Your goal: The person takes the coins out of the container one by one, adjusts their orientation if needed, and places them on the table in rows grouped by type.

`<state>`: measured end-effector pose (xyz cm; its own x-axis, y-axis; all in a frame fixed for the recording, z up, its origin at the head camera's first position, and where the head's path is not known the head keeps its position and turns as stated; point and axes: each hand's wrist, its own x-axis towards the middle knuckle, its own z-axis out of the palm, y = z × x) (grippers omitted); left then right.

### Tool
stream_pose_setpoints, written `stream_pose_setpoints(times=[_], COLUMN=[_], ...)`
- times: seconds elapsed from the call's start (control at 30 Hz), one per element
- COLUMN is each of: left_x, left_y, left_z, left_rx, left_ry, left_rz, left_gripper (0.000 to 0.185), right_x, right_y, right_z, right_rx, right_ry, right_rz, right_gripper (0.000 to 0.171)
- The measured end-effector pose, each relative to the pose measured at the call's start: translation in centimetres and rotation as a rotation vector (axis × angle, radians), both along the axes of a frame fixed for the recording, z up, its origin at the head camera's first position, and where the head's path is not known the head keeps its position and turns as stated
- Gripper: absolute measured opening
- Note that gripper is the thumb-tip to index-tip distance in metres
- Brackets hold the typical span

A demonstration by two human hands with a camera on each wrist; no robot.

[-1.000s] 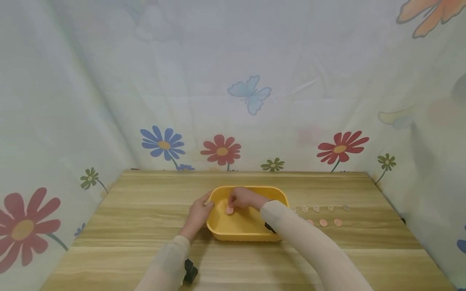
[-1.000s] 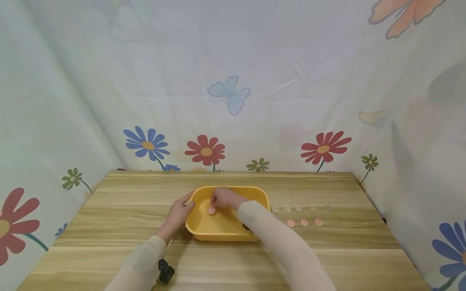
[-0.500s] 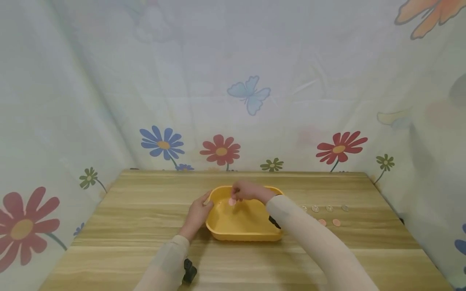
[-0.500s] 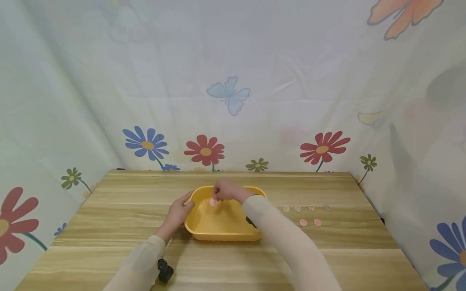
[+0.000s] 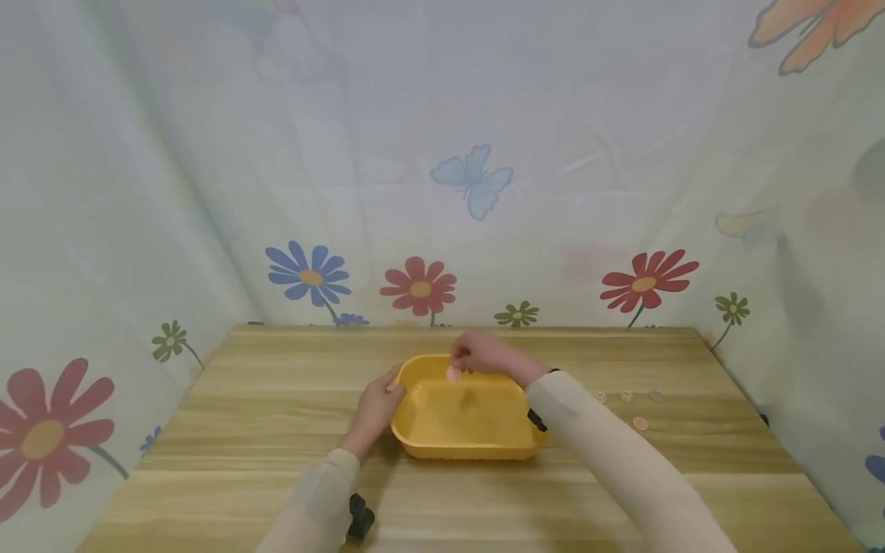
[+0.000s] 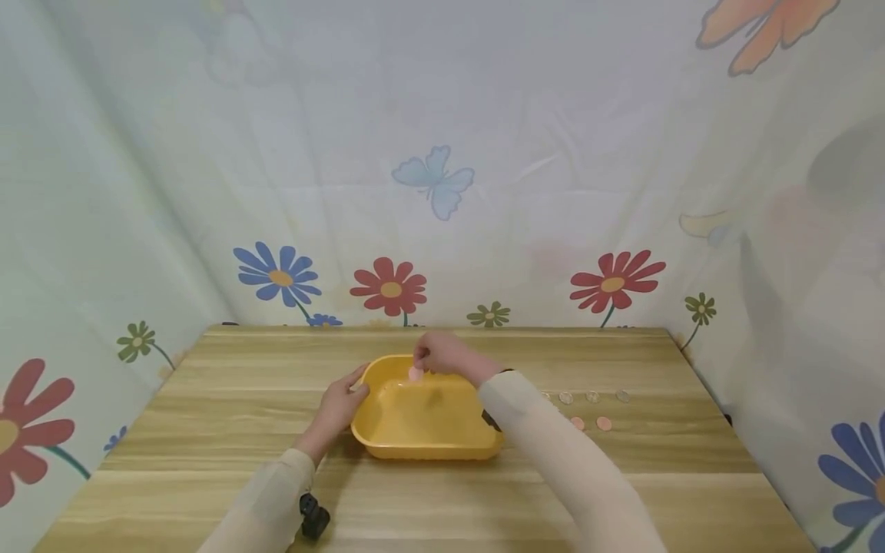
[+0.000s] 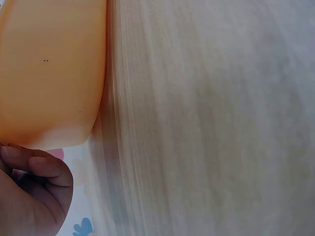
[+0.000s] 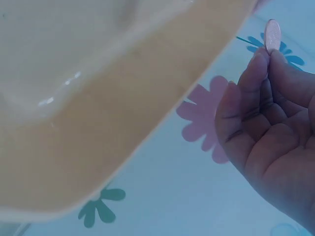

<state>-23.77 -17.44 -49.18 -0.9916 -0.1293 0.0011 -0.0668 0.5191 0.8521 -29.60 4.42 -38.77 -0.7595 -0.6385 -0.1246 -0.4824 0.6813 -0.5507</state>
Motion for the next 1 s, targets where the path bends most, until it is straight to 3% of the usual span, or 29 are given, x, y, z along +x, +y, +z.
stream_pose_setpoints(times=[0.43,1.0], left_x=[-0.2,0.0], left_y=[0.0,0.0], left_z=[0.4,0.0], left_rx=[0.005,0.016], left_ry=[-0.008,-0.01], left_rz=[-0.007,-0.001], left_gripper=[0.053,0.052], right_x=[1.7,2.5], right_y=[3.9,10.0], right_z=[1.3,-0.6], right_rx=[-0.055,-0.171], right_ry=[0.029,0.014], right_rz=[0.003,0.0], right_gripper=[0.017,0.014])
